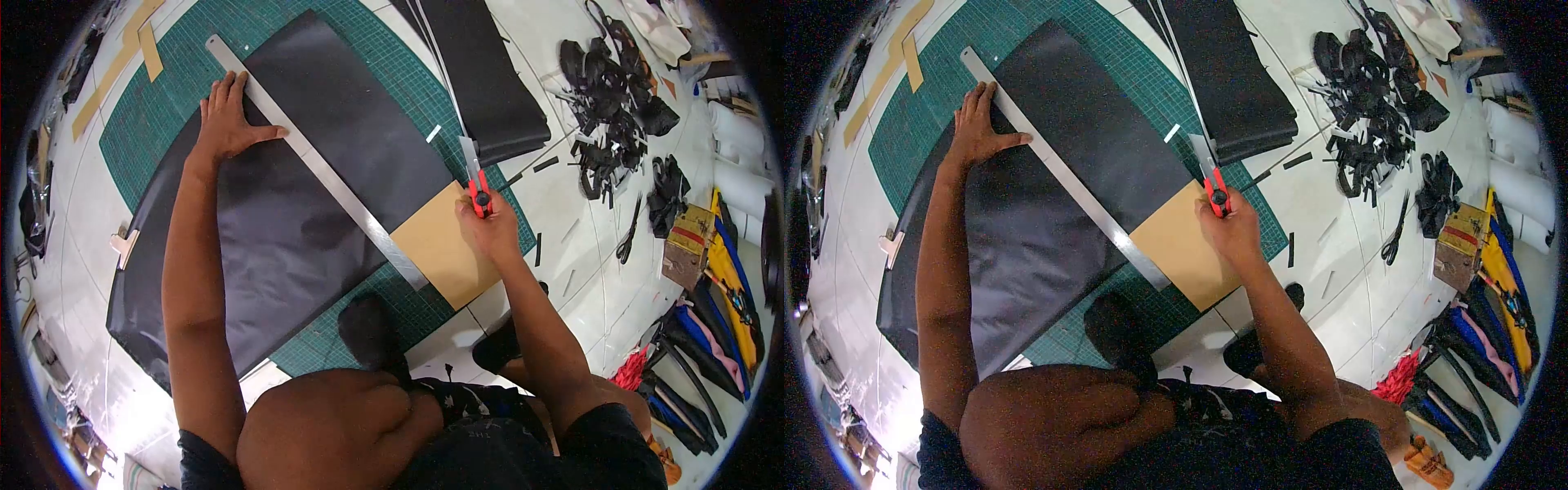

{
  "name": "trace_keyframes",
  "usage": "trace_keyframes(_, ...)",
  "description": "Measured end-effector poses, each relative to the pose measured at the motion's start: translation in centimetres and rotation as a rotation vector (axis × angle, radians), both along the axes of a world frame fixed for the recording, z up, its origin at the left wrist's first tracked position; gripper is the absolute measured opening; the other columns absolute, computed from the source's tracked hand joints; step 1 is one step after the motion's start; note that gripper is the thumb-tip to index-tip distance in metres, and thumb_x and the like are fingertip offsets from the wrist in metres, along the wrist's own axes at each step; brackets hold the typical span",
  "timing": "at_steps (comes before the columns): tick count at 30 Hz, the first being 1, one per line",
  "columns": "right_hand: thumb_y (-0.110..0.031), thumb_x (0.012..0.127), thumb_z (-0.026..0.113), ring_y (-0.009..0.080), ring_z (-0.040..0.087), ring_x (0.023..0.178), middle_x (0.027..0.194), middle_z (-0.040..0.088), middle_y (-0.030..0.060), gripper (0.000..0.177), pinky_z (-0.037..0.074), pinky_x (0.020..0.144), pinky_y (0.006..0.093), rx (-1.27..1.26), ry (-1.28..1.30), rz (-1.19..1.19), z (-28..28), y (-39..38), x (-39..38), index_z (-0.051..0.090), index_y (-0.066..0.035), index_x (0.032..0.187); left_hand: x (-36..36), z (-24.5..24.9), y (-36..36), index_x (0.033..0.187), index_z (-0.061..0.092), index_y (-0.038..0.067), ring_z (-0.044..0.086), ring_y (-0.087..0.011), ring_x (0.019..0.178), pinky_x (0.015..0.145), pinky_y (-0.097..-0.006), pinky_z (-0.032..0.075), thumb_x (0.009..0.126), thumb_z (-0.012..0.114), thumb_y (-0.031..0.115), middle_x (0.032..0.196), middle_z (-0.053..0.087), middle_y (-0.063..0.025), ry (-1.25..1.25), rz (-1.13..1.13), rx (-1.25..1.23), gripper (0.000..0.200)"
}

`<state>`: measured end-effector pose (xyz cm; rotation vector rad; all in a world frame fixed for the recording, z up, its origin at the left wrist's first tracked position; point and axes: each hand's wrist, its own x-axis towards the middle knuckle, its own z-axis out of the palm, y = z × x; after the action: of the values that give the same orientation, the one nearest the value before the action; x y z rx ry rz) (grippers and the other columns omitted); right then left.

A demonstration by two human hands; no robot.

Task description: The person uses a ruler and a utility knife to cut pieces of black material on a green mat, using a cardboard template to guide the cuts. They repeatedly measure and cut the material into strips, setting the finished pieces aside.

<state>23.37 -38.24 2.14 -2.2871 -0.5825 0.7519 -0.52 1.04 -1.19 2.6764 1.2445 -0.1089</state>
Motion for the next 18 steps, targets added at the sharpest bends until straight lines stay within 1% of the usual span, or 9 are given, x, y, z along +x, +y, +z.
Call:
trace_keyframes(1,-0.022,0.082,0.075,0.0154,0.063,0.072,0.08,0.068,0.0074,0.027,0.052,0.071,0.0322,0.003,-0.007,0.002,-0.2,0.0,0.0,0.068,-0.004,0.101,0.1,0.1,0.0,0.155,0.028,0.007,0.015,-0.0408,0.151,0.121,-0.0598,0.013,0.048,0.086,0.069,0.161,0.024,-0.0209,0.009,0.009,-0.011,0.137)
trace_keyframes(4,-0.022,0.082,0.074,0.0164,0.064,0.073,0.081,0.068,0.0083,0.027,0.052,0.072,0.0327,0.017,-0.017,0.01,-0.4,-0.2,0.1,0.068,-0.003,0.101,0.0,0.0,0.0,0.155,0.029,0.008,0.019,-0.041,0.15,0.12,-0.059,0.017,0.05,0.086,0.07,0.16,0.025,-0.022,-0.005,-0.01,0.02,0.135)
trace_keyframes(7,-0.023,0.082,0.074,0.018,0.066,0.075,0.082,0.069,0.0097,0.028,0.053,0.073,0.0337,0.039,0.002,0.011,-0.6,-0.3,0.1,0.068,-0.004,0.102,0.0,0.0,0.0,0.155,0.028,0.008,0.018,-0.0408,0.15,0.12,-0.0592,0.016,0.05,0.086,0.07,0.16,0.024,-0.022,0.007,-0.007,0.016,0.135)
trace_keyframes(10,-0.024,0.081,0.074,0.0205,0.067,0.076,0.084,0.07,0.0107,0.03,0.053,0.074,0.0352,0.022,0.0,0.003,-1.3,-0.6,0.2,0.068,-0.005,0.104,-0.2,0.0,0.1,0.154,0.031,0.004,0.018,-0.041,0.15,0.12,-0.0599,0.015,0.048,0.087,0.068,0.16,0.026,-0.0222,-0.063,-0.024,0.0,0.136)
trace_keyframes(12,-0.025,0.081,0.075,0.0221,0.068,0.078,0.085,0.07,0.011,0.031,0.053,0.075,0.0362,-0.005,-0.032,0.016,-1.5,-0.7,0.3,0.068,-0.006,0.104,-0.3,0.1,0.1,0.154,0.031,0.004,0.018,-0.041,0.15,0.12,-0.0597,0.015,0.048,0.086,0.069,0.159,0.027,-0.0225,-0.066,-0.029,0.003,0.136)
trace_keyframes(15,-0.026,0.08,0.075,0.0238,0.068,0.078,0.086,0.07,0.0109,0.032,0.053,0.076,0.0368,0.026,-0.01,0.02,-1.3,-0.7,0.2,0.068,-0.006,0.105,-0.1,0.1,-0.1,0.153,0.031,0.004,0.019,-0.0409,0.15,0.12,-0.0593,0.015,0.048,0.086,0.07,0.159,0.027,-0.0228,-0.057,-0.025,0.013,0.136)
trace_keyframes(16,-0.026,0.08,0.075,0.0232,0.068,0.078,0.085,0.07,0.0106,0.032,0.053,0.076,0.0365,0.01,-0.013,0.018,-1.2,-0.7,0.2,0.068,-0.006,0.105,-0.2,0.1,-0.1,0.153,0.031,0.004,0.019,-0.0409,0.15,0.12,-0.0592,0.015,0.048,0.086,0.07,0.159,0.028,-0.0229,-0.05,-0.022,0.016,0.136)
trace_keyframes(18,-0.026,0.081,0.074,0.022,0.067,0.078,0.085,0.07,0.01,0.031,0.053,0.076,0.0358,-0.022,-0.019,0.015,-0.9,-0.5,0.1,0.068,-0.006,0.105,-0.2,0.0,0.1,0.155,0.029,0.007,0.018,-0.0414,0.15,0.12,-0.0612,0.014,0.05,0.086,0.069,0.16,0.024,-0.0217,-0.044,-0.027,0.012,0.135)
